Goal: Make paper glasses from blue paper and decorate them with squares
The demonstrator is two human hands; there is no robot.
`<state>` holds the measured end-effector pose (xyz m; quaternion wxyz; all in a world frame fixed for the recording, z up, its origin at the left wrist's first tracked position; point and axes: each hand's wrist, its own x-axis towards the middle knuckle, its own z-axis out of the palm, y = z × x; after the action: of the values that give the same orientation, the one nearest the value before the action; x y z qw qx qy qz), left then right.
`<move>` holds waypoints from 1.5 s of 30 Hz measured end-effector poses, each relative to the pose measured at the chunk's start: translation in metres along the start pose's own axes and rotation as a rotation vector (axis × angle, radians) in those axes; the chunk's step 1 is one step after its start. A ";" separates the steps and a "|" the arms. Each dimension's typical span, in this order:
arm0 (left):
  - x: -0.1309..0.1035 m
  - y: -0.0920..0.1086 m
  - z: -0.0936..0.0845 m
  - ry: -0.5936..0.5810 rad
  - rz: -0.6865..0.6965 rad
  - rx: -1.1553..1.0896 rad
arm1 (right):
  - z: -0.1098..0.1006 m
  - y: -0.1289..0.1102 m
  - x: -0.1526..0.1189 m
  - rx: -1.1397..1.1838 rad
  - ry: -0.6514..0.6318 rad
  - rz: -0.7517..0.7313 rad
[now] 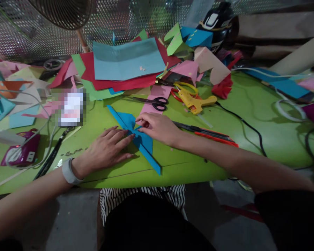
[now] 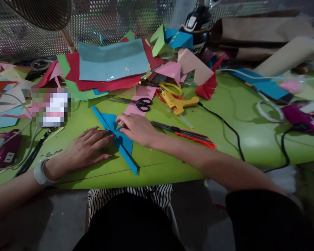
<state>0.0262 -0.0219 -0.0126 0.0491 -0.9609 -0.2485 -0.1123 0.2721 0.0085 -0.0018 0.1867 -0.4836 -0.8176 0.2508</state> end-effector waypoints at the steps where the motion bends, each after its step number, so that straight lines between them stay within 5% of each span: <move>1: 0.002 0.000 0.000 0.005 -0.001 0.005 | 0.000 0.003 -0.001 0.025 -0.003 -0.003; 19: 0.016 -0.013 -0.004 0.026 0.032 -0.096 | 0.005 0.020 -0.017 0.133 0.019 0.022; 38: 0.011 -0.014 -0.007 -0.050 0.009 -0.179 | -0.003 0.019 -0.031 -0.468 0.130 -0.621; 45: 0.011 -0.012 -0.009 -0.023 0.005 -0.188 | 0.004 0.019 -0.024 -0.283 0.099 -0.382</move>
<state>0.0275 -0.0079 -0.0004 -0.0440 -0.9630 -0.2352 -0.1239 0.2940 -0.0059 -0.0173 0.2011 -0.3532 -0.9110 0.0699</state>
